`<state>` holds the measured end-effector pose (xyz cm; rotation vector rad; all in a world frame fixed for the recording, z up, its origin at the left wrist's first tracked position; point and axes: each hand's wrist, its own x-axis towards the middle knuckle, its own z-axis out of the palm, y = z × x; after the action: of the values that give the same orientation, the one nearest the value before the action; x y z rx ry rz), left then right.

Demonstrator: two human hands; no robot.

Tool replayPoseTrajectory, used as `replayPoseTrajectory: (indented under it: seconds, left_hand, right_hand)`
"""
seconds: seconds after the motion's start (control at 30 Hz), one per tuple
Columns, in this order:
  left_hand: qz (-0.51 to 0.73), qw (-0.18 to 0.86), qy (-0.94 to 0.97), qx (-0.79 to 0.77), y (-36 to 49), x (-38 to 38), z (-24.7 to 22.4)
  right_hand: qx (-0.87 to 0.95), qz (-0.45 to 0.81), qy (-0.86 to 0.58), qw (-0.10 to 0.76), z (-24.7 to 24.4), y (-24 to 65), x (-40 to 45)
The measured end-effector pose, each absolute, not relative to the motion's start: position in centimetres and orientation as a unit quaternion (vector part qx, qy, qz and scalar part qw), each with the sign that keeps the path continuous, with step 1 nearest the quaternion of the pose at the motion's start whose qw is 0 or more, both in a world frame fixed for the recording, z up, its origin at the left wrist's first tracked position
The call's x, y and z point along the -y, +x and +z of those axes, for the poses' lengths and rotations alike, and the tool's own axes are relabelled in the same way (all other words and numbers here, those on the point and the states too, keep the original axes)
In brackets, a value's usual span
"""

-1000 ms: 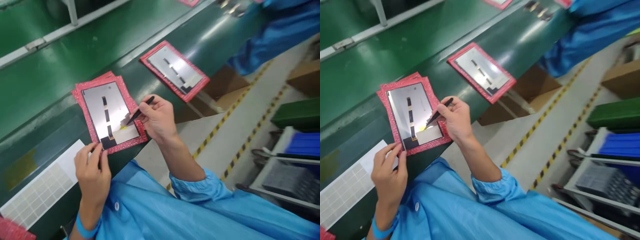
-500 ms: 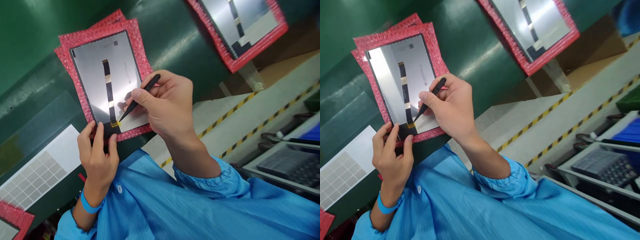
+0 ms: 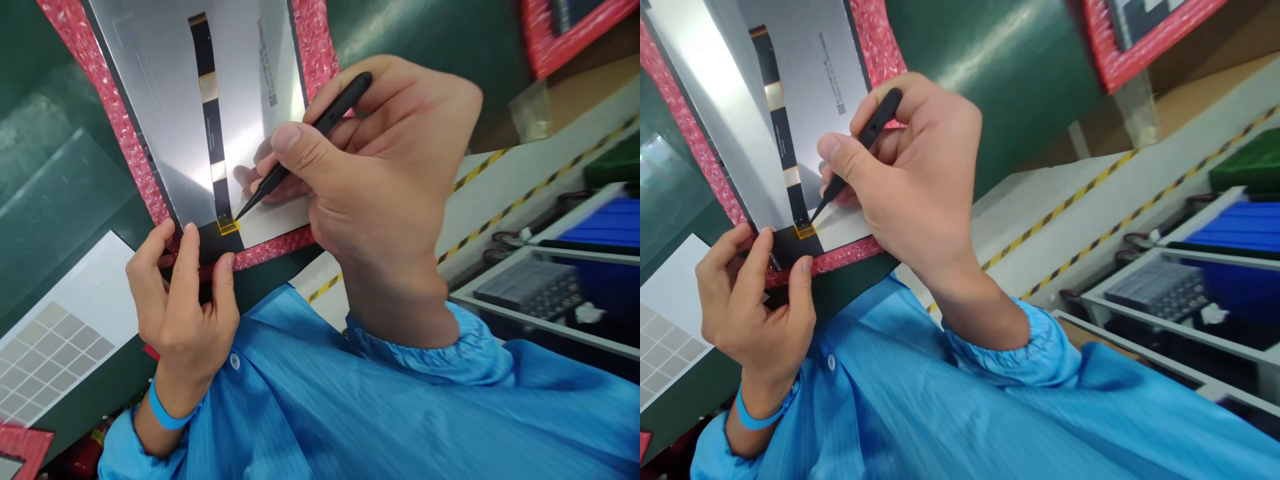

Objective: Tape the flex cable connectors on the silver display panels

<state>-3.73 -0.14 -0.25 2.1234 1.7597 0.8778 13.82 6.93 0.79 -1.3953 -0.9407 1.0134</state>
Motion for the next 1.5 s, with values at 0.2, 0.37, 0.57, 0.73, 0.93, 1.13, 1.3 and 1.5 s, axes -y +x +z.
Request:
replayPoseTrajectory:
  seconds: [0.2,0.37,0.57,0.73,0.93,1.13,1.3,1.5]
  left_hand:
    - [0.289,0.134,0.728,-0.608,-3.7,0.1,0.0]
    - [0.297,0.143,0.727,-0.602,-3.6,0.1,0.0]
    - [0.302,0.141,0.731,-0.596,-3.6,0.2,0.0]
    - [0.297,0.144,0.734,-0.593,-3.6,0.1,0.0]
    - [0.288,0.132,0.763,-0.563,-3.7,0.0,-0.4]
    - [0.249,0.125,0.772,-0.572,-3.6,0.0,-0.2]
    - [0.242,0.095,0.782,-0.567,-3.0,-0.1,0.0]
    - [0.214,0.089,0.789,-0.569,-2.1,0.0,-0.2]
  right_hand:
    - [0.418,0.410,-0.590,0.556,1.0,13.7,-6.8]
    - [0.410,0.405,-0.613,0.541,1.3,13.6,-6.8]
    - [0.430,0.385,-0.618,0.534,1.2,13.6,-6.6]
    - [0.434,0.370,-0.610,0.550,1.1,13.4,-6.5]
    - [0.449,0.334,-0.596,0.575,0.4,13.3,-6.7]
    - [0.475,0.314,-0.638,0.518,1.5,13.1,-6.1]
    - [0.401,0.323,-0.620,0.592,1.2,13.2,-6.2]
    - [0.377,0.331,-0.568,0.653,-1.5,13.7,-6.8]
